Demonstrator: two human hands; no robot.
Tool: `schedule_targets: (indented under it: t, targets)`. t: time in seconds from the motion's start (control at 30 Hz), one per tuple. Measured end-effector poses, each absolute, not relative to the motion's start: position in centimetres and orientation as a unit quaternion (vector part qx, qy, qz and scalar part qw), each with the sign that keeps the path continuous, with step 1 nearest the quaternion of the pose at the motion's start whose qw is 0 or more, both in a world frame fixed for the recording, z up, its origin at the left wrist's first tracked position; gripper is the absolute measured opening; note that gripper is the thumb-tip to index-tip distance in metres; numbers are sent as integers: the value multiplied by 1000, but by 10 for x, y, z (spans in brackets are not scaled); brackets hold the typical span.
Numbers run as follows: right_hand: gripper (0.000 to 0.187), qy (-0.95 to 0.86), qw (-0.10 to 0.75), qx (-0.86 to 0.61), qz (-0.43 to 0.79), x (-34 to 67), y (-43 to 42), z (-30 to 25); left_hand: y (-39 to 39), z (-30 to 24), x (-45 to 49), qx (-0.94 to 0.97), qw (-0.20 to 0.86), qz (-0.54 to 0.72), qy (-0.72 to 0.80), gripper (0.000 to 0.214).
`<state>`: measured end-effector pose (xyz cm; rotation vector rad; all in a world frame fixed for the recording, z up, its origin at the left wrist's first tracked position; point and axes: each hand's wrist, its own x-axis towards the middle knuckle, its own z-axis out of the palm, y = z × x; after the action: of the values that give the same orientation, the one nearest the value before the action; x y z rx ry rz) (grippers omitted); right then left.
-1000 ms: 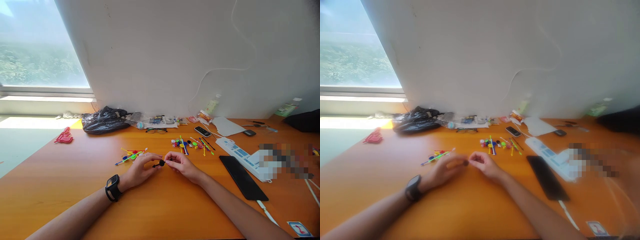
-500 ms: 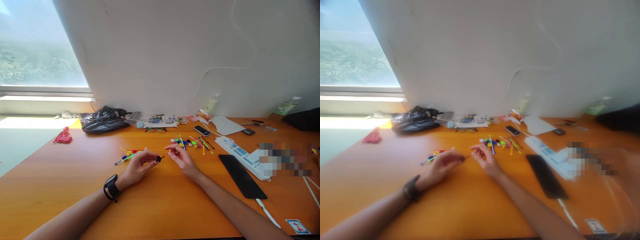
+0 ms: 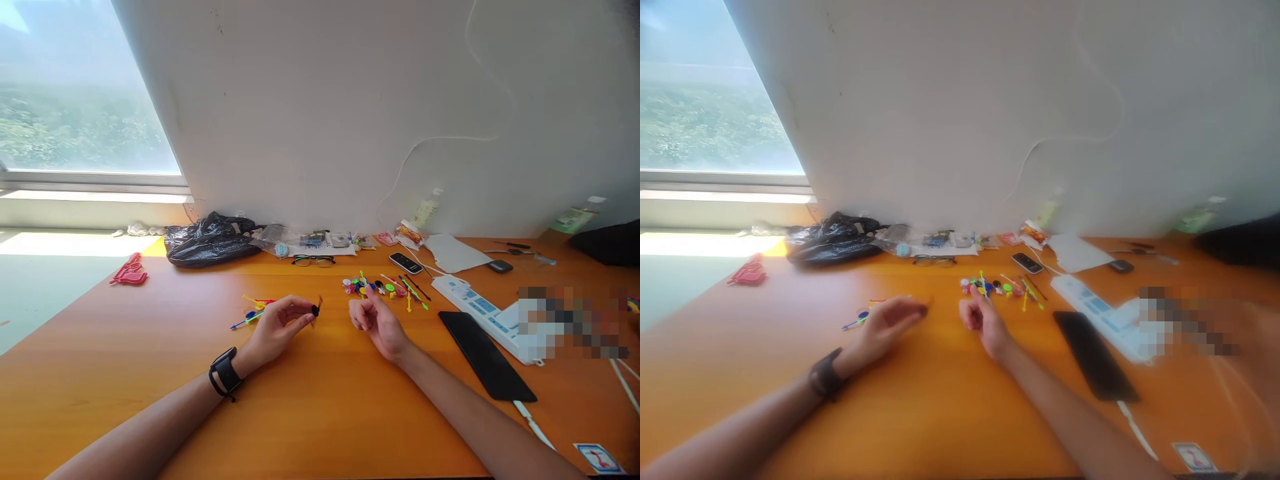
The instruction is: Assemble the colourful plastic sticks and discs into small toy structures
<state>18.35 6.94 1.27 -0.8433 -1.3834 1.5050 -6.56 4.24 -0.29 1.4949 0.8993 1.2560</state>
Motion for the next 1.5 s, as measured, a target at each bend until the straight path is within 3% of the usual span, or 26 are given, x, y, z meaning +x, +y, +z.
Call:
schedule_targets:
  t: [0.5, 0.73, 0.9, 1.2, 1.5]
  targets:
    - [74, -559, 385, -394, 620, 183, 77, -3, 38, 19, -68, 546, 558, 483, 397, 42]
    - [72, -561, 364, -412, 619, 181, 77, -5, 54, 23, -83, 532, 488, 550, 420, 38]
    - [71, -569, 363, -416, 610, 179, 76, -4, 77, 35, -116, 570, 344, 615, 423, 36]
    - [75, -596, 345, -417, 593, 178, 74, 0, 106, 12, -160, 759, 123, 384, 511, 25]
    - [76, -612, 327, -411, 591, 181, 78, -6, 105, -3, -156, 823, 156, 302, 455, 28]
